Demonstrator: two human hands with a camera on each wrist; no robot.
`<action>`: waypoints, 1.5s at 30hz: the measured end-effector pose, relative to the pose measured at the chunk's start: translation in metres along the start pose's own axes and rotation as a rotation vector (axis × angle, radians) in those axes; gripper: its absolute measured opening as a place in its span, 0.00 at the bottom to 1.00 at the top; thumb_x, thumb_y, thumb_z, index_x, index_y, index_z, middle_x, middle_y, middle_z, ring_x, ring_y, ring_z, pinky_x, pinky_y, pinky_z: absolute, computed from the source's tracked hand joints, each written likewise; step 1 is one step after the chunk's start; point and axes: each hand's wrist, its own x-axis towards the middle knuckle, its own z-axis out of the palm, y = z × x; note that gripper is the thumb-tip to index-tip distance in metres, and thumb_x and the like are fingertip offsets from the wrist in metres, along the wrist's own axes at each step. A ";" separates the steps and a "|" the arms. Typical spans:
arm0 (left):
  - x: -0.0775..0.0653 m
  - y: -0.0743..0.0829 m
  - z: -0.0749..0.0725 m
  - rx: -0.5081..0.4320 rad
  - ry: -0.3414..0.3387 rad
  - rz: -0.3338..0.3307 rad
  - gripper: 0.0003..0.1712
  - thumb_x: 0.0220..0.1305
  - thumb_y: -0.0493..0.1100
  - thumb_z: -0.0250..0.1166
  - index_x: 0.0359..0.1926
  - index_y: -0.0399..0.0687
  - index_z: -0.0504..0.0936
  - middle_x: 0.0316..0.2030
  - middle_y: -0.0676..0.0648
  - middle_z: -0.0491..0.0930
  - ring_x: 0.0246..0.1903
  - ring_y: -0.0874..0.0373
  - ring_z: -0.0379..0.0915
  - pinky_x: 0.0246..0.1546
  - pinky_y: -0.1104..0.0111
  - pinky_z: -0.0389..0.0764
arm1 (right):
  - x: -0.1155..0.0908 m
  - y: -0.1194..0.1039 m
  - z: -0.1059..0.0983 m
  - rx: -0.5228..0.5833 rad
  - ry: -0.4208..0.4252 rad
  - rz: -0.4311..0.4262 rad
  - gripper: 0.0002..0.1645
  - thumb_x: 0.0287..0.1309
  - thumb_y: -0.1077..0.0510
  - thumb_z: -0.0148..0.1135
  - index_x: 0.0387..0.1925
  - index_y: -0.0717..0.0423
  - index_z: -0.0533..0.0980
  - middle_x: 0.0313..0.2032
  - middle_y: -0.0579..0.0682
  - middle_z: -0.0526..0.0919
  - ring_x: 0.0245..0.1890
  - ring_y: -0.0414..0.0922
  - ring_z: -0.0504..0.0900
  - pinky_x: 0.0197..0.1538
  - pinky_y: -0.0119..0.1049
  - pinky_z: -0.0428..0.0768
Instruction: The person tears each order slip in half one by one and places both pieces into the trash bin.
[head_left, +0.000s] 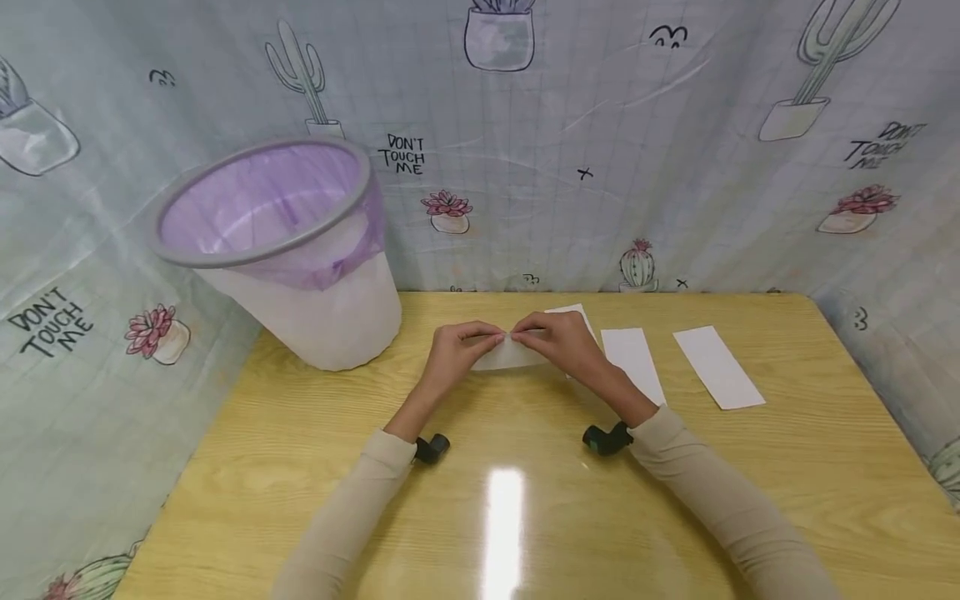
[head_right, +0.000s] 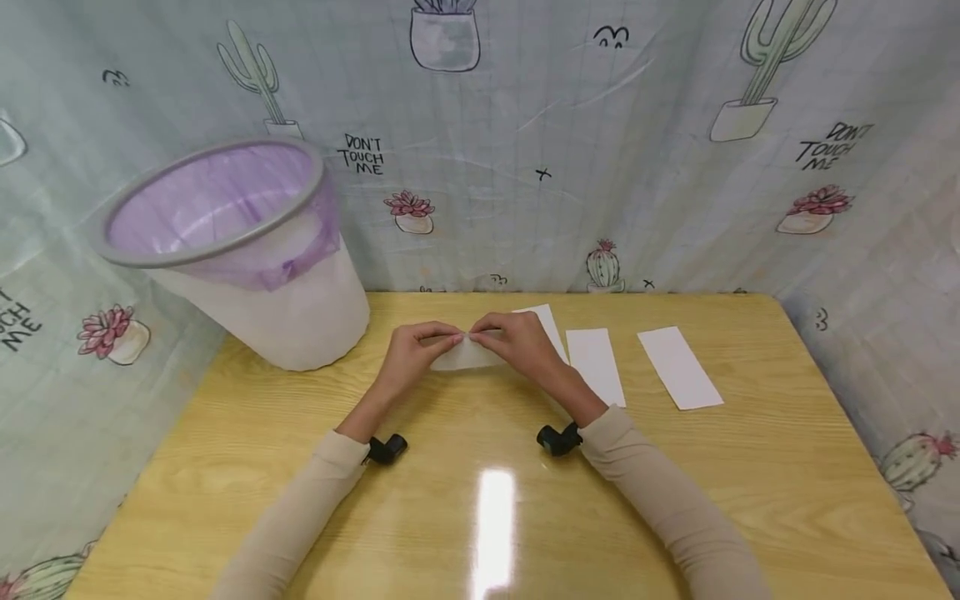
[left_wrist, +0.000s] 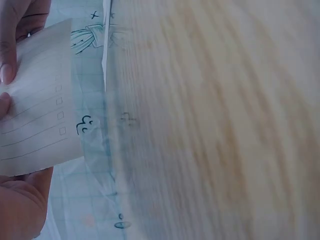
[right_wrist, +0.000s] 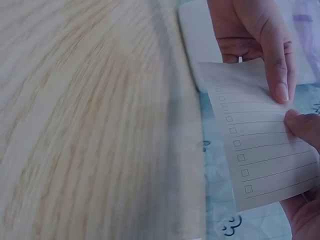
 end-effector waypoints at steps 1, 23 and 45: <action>0.002 0.003 -0.001 0.004 0.000 0.005 0.07 0.59 0.45 0.66 0.38 0.52 0.88 0.36 0.54 0.86 0.40 0.64 0.81 0.42 0.68 0.80 | 0.001 -0.002 -0.002 0.002 0.010 -0.005 0.07 0.59 0.50 0.63 0.36 0.43 0.84 0.33 0.38 0.85 0.32 0.32 0.81 0.35 0.31 0.78; -0.002 0.089 -0.011 -0.216 0.181 0.030 0.09 0.59 0.38 0.67 0.38 0.37 0.86 0.39 0.42 0.85 0.38 0.56 0.83 0.33 0.67 0.82 | 0.011 -0.050 -0.039 0.247 0.164 0.098 0.09 0.57 0.49 0.65 0.35 0.48 0.84 0.37 0.48 0.86 0.32 0.42 0.85 0.27 0.36 0.82; -0.014 0.113 -0.034 -0.012 0.012 -0.037 0.11 0.61 0.41 0.66 0.44 0.45 0.86 0.42 0.49 0.85 0.22 0.61 0.70 0.23 0.74 0.71 | -0.002 -0.053 -0.086 -0.051 0.026 -0.184 0.10 0.57 0.59 0.65 0.42 0.49 0.83 0.37 0.44 0.86 0.32 0.37 0.83 0.34 0.32 0.81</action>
